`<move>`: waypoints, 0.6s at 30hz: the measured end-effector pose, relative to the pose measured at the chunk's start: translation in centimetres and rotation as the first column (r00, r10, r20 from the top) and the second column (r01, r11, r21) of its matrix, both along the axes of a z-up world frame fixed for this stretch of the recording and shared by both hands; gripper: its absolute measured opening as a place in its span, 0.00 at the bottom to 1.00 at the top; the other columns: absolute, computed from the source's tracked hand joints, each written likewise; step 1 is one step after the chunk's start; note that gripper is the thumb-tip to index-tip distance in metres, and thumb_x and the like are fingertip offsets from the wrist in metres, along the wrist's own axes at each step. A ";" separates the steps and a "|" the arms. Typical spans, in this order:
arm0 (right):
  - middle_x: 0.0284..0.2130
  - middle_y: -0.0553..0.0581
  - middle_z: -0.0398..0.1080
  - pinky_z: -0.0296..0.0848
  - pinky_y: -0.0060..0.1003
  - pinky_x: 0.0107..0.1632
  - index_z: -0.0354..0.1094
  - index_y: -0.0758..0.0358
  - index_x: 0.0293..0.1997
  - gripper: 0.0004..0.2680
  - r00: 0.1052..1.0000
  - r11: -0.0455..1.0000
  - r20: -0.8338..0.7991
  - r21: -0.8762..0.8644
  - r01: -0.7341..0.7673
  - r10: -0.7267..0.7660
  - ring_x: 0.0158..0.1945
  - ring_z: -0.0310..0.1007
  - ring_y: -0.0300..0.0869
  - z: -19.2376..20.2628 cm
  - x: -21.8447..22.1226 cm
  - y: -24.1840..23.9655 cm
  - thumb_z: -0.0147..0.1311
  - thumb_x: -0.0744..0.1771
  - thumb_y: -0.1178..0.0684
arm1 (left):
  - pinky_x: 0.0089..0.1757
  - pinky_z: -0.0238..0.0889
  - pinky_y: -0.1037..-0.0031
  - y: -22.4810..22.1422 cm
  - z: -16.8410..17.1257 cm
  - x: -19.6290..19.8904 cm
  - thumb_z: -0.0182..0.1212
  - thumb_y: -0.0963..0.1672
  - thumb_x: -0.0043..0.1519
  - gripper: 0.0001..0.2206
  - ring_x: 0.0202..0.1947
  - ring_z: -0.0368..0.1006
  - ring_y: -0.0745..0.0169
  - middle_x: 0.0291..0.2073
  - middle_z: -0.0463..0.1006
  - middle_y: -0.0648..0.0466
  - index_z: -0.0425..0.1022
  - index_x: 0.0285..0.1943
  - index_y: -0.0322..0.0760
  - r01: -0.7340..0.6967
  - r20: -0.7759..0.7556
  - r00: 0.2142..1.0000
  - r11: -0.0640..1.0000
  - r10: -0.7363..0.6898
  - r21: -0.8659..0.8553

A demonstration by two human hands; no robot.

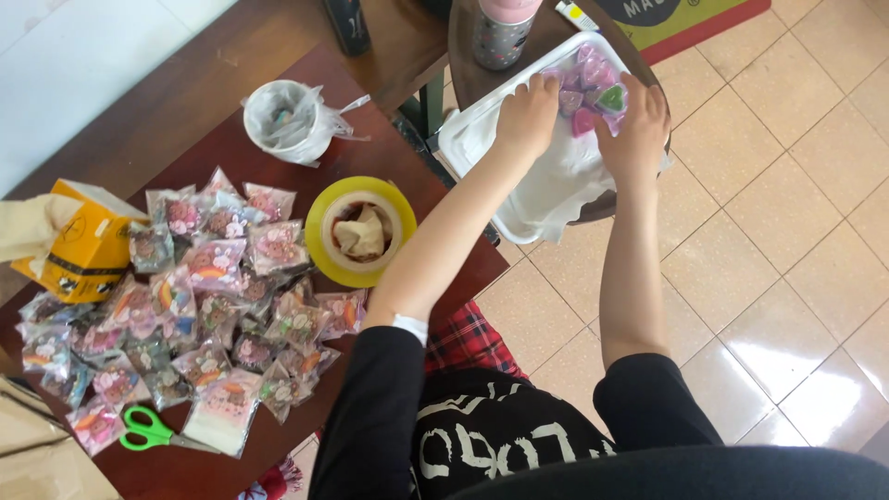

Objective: The person sits at a table covered with small clear plastic bags filled with trinkets and seals each bag by folding the top and pressing it against a large roll of yellow tape, setting finished bags back on the table. They occasionally reposition bags, handle a pair of scissors, and place a finished bag into a white tray at the end.

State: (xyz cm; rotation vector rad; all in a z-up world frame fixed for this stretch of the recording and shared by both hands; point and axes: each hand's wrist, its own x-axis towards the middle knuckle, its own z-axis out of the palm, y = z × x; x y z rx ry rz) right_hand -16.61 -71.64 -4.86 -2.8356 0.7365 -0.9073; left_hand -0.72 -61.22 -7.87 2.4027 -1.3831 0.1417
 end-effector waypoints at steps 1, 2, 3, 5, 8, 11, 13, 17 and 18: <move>0.58 0.69 0.69 0.59 0.62 0.59 0.62 0.65 0.68 0.25 1.000 1.000 0.001 0.001 0.004 -0.004 0.63 0.62 0.67 -0.1 0.2 -0.1 0.70 0.64 0.56 | 0.39 0.71 0.62 -0.5 -0.2 0.1 0.66 0.40 0.53 0.19 0.43 0.77 0.51 0.50 0.74 0.47 0.71 0.55 0.37 0.004 0.001 1.000 1.000 -0.004 0.001; 0.57 0.67 0.70 0.60 0.61 0.58 0.63 0.64 0.66 0.24 1.000 0.999 -0.019 0.032 0.010 -0.009 0.63 0.62 0.67 -0.3 0.4 -0.1 0.70 0.64 0.57 | 0.39 0.72 0.61 -0.9 -0.4 0.3 0.67 0.40 0.51 0.22 0.43 0.77 0.50 0.49 0.74 0.48 0.70 0.56 0.37 -0.007 -0.030 1.000 1.000 0.006 -0.020; 0.56 0.65 0.71 0.61 0.61 0.56 0.64 0.63 0.65 0.23 0.999 0.998 -0.040 0.063 0.016 -0.014 0.63 0.62 0.67 -0.4 0.6 -0.1 0.70 0.64 0.57 | 0.39 0.72 0.61 -1.3 -0.6 0.4 0.68 0.40 0.49 0.24 0.43 0.77 0.49 0.48 0.74 0.48 0.69 0.57 0.37 -0.018 -0.062 0.998 0.999 0.016 -0.040; 0.55 0.63 0.71 0.63 0.58 0.60 0.66 0.61 0.64 0.22 0.999 0.993 -0.031 0.104 0.048 -0.045 0.62 0.64 0.63 -0.3 0.5 0.0 0.69 0.64 0.58 | 0.39 0.73 0.61 -2.2 -2.0 0.5 0.69 0.40 0.50 0.25 0.44 0.77 0.49 0.48 0.74 0.48 0.69 0.57 0.37 -0.022 -0.074 0.997 0.999 0.019 -0.044; 0.54 0.64 0.70 0.66 0.54 0.61 0.68 0.63 0.62 0.20 0.998 0.984 0.000 0.171 0.059 -0.060 0.60 0.66 0.59 -0.2 0.3 0.5 0.69 0.64 0.60 | 0.39 0.74 0.61 -2.4 -3.3 0.4 0.69 0.39 0.51 0.24 0.44 0.77 0.49 0.50 0.74 0.48 0.69 0.57 0.36 -0.033 -0.083 0.996 0.998 0.028 -0.059; 0.53 0.66 0.67 0.69 0.51 0.58 0.69 0.66 0.61 0.20 0.997 0.985 0.070 0.173 0.000 -0.012 0.57 0.67 0.58 0.1 -0.4 1.0 0.70 0.64 0.61 | 0.40 0.74 0.62 -1.5 -2.1 0.5 0.71 0.38 0.50 0.23 0.43 0.77 0.48 0.51 0.72 0.47 0.70 0.54 0.35 -0.017 -0.102 0.995 0.998 0.011 -0.064; 0.53 0.66 0.67 0.71 0.49 0.58 0.69 0.67 0.61 0.19 0.993 0.987 0.111 0.155 -0.044 0.027 0.57 0.68 0.57 0.6 -0.8 1.9 0.69 0.64 0.62 | 0.40 0.74 0.63 0.1 0.2 0.4 0.72 0.38 0.48 0.22 0.43 0.77 0.48 0.52 0.71 0.46 0.71 0.52 0.35 -0.001 -0.127 0.992 0.999 -0.005 -0.047; 0.54 0.63 0.66 0.77 0.39 0.51 0.69 0.67 0.60 0.15 0.987 0.920 0.156 0.381 -0.095 0.037 0.50 0.73 0.47 4.4 -0.5 6.9 0.67 0.68 0.62 | 0.38 0.74 0.62 5.2 5.6 0.0 0.74 0.39 0.42 0.25 0.41 0.77 0.46 0.53 0.69 0.40 0.71 0.49 0.31 0.085 -0.165 0.982 0.995 -0.094 -0.059; 0.55 0.63 0.65 0.80 0.36 0.49 0.69 0.67 0.60 0.14 0.972 0.887 0.221 0.431 -0.167 0.076 0.52 0.74 0.45 6.0 0.0 8.6 0.65 0.68 0.63 | 0.36 0.74 0.63 6.6 6.8 0.1 0.74 0.39 0.40 0.27 0.39 0.77 0.46 0.53 0.68 0.38 0.70 0.51 0.29 0.112 -0.142 0.982 0.987 -0.128 -0.115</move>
